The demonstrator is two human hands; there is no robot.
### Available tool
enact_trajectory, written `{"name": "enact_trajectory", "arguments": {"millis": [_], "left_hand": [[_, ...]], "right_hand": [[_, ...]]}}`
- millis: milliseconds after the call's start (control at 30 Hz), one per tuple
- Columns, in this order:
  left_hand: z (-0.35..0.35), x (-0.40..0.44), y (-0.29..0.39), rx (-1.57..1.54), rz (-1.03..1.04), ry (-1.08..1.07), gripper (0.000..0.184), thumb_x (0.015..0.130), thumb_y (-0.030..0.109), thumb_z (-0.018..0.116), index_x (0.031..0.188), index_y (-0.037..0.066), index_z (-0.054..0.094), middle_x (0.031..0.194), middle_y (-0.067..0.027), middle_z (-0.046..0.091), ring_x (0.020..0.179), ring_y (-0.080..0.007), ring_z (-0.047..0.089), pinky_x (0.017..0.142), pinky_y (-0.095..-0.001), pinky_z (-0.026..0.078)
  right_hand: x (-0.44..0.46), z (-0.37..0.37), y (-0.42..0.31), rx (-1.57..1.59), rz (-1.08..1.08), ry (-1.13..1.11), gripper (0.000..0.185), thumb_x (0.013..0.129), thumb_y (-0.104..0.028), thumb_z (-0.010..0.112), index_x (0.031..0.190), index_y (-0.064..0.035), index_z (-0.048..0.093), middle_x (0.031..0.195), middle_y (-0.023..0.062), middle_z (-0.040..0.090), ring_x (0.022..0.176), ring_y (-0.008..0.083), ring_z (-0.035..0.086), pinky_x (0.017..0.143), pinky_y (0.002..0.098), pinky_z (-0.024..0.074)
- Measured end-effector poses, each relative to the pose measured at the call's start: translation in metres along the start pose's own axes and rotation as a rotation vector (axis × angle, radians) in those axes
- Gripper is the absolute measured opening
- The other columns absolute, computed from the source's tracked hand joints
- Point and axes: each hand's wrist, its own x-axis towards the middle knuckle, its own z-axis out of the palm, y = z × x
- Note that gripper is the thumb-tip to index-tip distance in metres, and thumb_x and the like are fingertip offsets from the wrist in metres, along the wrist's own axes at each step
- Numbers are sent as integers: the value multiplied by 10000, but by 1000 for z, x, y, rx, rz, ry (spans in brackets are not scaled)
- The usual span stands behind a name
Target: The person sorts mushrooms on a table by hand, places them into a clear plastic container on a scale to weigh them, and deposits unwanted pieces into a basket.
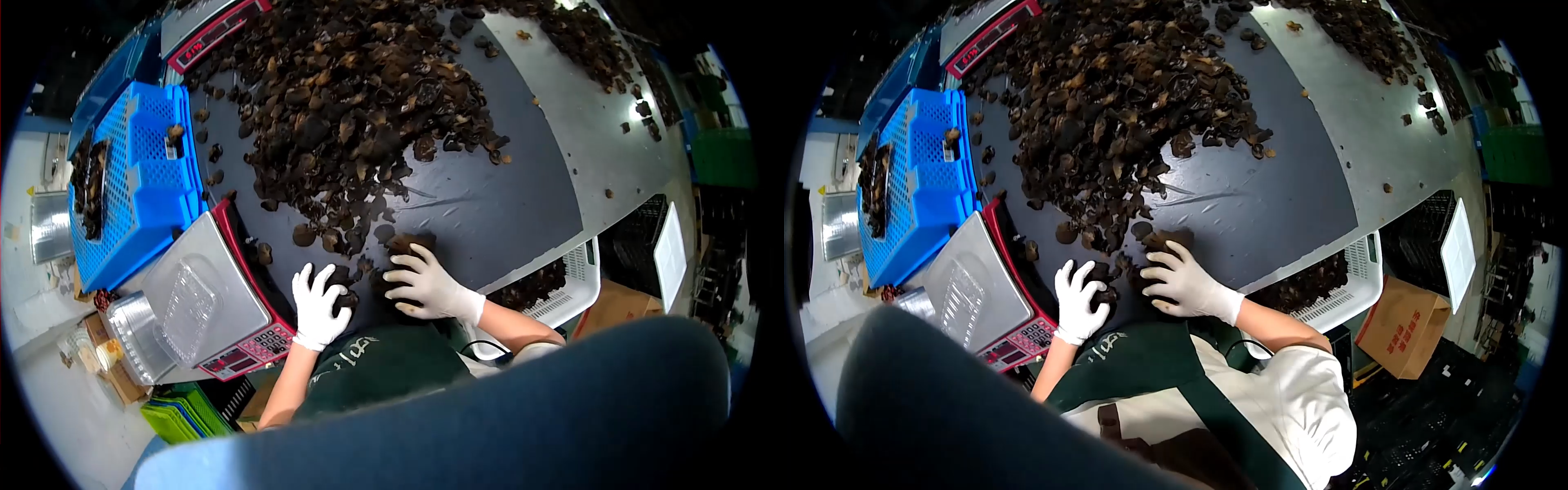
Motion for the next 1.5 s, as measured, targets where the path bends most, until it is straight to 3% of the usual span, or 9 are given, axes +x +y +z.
{"name": "enact_trajectory", "arguments": {"millis": [267,533,733,800,867,1000,1133,1333,1500], "left_hand": [[3,10,-6,-159,-200,219,494,718,231,786,1154,90,601,1383,-214,438,1301,-427,379,1089,-512,317],[3,55,-27,-78,-137,361,184,827,84,654,1012,83,655,1020,-122,603,960,-319,557,872,-413,438],[8,88,-39,258,-85,281,386,739,134,721,1121,163,672,1086,-83,545,992,-307,512,849,-425,428],[11,89,-43,257,-90,278,328,714,150,739,1037,165,683,1073,-73,550,987,-305,507,843,-425,424],[8,89,-46,251,-121,233,270,693,166,756,948,154,669,1056,-60,558,973,-303,507,839,-426,424],[1,89,-43,210,-6,359,235,685,150,763,866,125,615,1025,-58,596,1009,-315,528,875,-432,424],[0,74,-40,-138,-145,421,179,787,66,705,906,51,572,889,-115,623,858,-328,598,791,-389,484],[-22,49,-14,-369,-260,296,120,914,83,630,990,-8,647,898,-86,671,831,-165,641,800,-288,507],[-23,36,2,-711,-615,155,110,969,131,573,987,32,617,754,-15,584,591,-64,497,545,-238,418]], "right_hand": [[21,-17,27,-80,251,508,178,691,-36,722,840,-116,666,847,25,639,813,237,600,764,382,432],[93,21,39,-408,202,285,283,763,-124,684,1045,-157,679,929,5,642,827,217,593,716,361,440],[78,-26,44,123,229,464,142,789,-215,718,844,-100,657,787,43,623,707,238,590,695,344,460],[48,-60,31,552,642,398,176,808,-216,700,810,-60,618,844,49,641,733,203,600,693,317,470],[1,-88,38,1208,516,406,283,864,-299,693,772,-49,597,732,41,603,637,187,569,625,290,471],[-66,-94,49,1997,-602,378,542,892,-576,607,708,-68,568,580,70,549,489,189,496,483,332,400],[-59,-66,5,1176,727,97,208,830,-196,725,892,-2,689,757,62,663,633,163,589,594,315,486],[-38,34,-35,168,315,-256,369,786,-292,742,1100,-121,653,1023,77,614,908,272,642,773,398,522],[-35,8,-22,1042,723,156,105,851,-54,626,935,-18,678,835,10,664,780,116,608,734,281,500]]}}
